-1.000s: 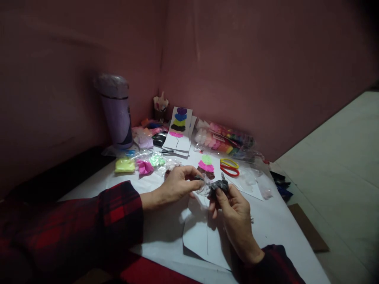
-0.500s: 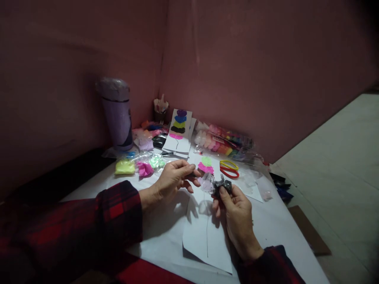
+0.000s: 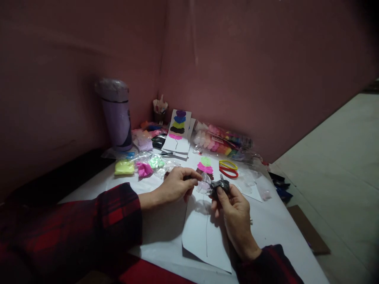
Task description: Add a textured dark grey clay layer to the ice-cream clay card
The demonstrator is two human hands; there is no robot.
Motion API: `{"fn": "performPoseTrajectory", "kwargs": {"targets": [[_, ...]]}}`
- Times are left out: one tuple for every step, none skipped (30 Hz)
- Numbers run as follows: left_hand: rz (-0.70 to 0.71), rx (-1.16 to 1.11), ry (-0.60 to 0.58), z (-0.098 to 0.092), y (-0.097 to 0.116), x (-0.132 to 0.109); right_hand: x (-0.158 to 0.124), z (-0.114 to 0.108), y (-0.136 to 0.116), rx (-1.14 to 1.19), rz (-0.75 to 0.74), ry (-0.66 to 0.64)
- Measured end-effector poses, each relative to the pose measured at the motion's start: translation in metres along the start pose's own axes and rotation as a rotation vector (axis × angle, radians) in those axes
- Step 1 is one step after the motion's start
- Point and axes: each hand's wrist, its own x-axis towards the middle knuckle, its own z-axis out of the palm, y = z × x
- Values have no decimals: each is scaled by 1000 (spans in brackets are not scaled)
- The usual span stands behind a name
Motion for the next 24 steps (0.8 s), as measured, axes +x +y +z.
{"fn": "performPoseTrajectory", "kwargs": {"targets": [[-11,34,18,0,0,0,0,0,0,-1,2,-4],[-22,57,29,1,0,0,0,0,1,-1,2,-9],[-28,69,38,1,-1,0,0,0,2,1,1,-16],[-31,74,42,1,-2,0,0,0,3,5,-1,-25],[-30,75,44,1,-3,0,-1,0,4,8,-3,-35],[-27,75,42,1,-3,0,-1,0,5,11,-5,-45],[-26,75,36,1,-4,0,-2,0,5,12,-6,-55],[-28,78,29,2,-4,0,-2,0,6,11,-5,-61],[-34,84,19,2,-5,0,-3,-1,6,9,-4,-65],[-43,94,10,2,-5,0,-3,-1,7,6,-4,-67],[-48,105,7,3,-5,-1,-4,-1,7,3,-7,-68],[-46,116,9,3,-5,-1,-4,-1,7,0,-11,-69],[-38,124,16,4,-5,-1,-4,-1,7,-4,-17,-70],[-27,128,26,4,-5,-1,-3,-1,7,-9,-24,-73],[-13,126,37,4,-5,-1,-3,-1,7,-16,-30,-78],[2,116,48,4,-5,-1,-3,-1,7,-23,-37,-82],[13,102,59,4,-4,-1,-3,-1,7,-31,-43,-88],[21,84,70,4,-4,-1,-3,-1,7,-38,-47,-95],[29,68,81,4,-3,-2,-3,-1,7,-45,-51,-100],[35,52,90,4,-3,-2,-3,-1,7,-51,-52,-103],[39,39,95,5,-2,-2,-3,-1,7,-56,-52,-105],[40,30,93,5,-2,-2,-4,-1,7,-59,-50,-108],[40,24,85,5,-2,-2,-4,0,6,-60,-49,-110],[39,22,75,5,-2,-2,-5,0,6,-57,-49,-114]]}}
